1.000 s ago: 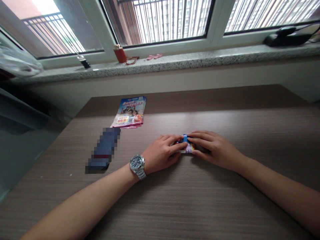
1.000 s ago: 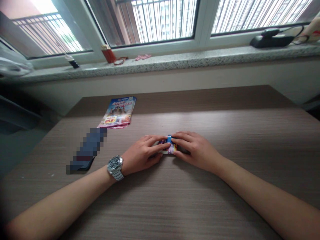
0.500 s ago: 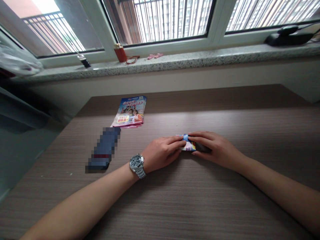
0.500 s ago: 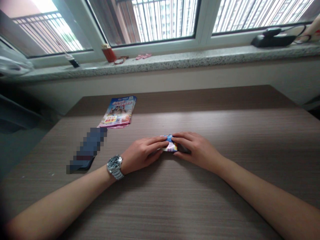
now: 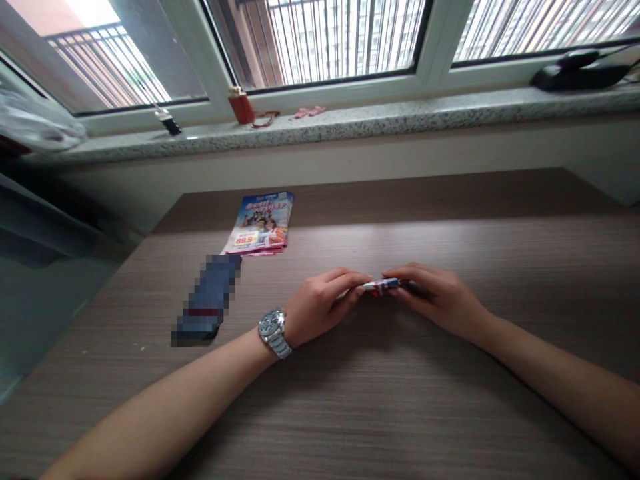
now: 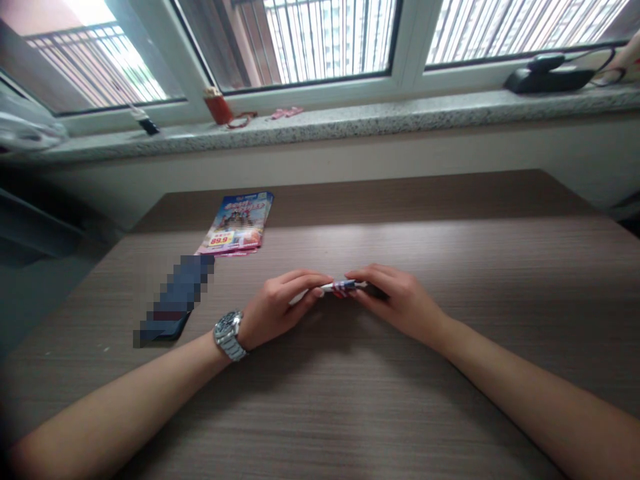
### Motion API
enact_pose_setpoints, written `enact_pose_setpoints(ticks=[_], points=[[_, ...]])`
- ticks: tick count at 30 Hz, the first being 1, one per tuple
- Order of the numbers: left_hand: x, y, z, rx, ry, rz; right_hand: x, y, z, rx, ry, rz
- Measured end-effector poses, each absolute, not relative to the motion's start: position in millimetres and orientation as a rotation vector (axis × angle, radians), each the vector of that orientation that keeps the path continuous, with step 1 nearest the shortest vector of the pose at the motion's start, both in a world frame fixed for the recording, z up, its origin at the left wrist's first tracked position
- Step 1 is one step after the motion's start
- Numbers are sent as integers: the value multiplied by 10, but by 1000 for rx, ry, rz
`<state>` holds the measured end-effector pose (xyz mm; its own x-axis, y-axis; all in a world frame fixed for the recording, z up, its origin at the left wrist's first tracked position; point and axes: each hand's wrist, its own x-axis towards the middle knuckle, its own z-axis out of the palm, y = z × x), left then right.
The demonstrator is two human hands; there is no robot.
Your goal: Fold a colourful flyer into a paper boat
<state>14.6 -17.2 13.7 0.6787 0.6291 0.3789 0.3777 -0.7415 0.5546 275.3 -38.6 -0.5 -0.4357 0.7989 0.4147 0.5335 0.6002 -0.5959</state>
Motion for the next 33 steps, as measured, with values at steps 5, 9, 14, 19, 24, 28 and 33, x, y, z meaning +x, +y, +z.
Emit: enact_pose_setpoints(ticks=[5, 9, 14, 19, 24, 28, 33], points=[[155, -175, 143, 2415, 837, 786, 2767, -391, -36, -1146, -2046, 622], [155, -159, 113, 2412, 856, 841, 2765, -389, -45, -1202, -2015, 714], [161, -146, 82, 2458, 828, 825, 2742, -392, -28, -1256, -2009, 775], [186, -132, 61, 2533, 798, 769, 2736, -367, -10, -1271, -2037, 732], [185, -109, 29, 2576, 742, 745, 2723, -336, 3, -1255, -2108, 644], [173, -102, 18, 2640, 753, 659, 2714, -328, -9, -1276, -2108, 611], [175, -108, 14, 2704, 764, 582, 2725, -322, -22, -1285, -2087, 606]])
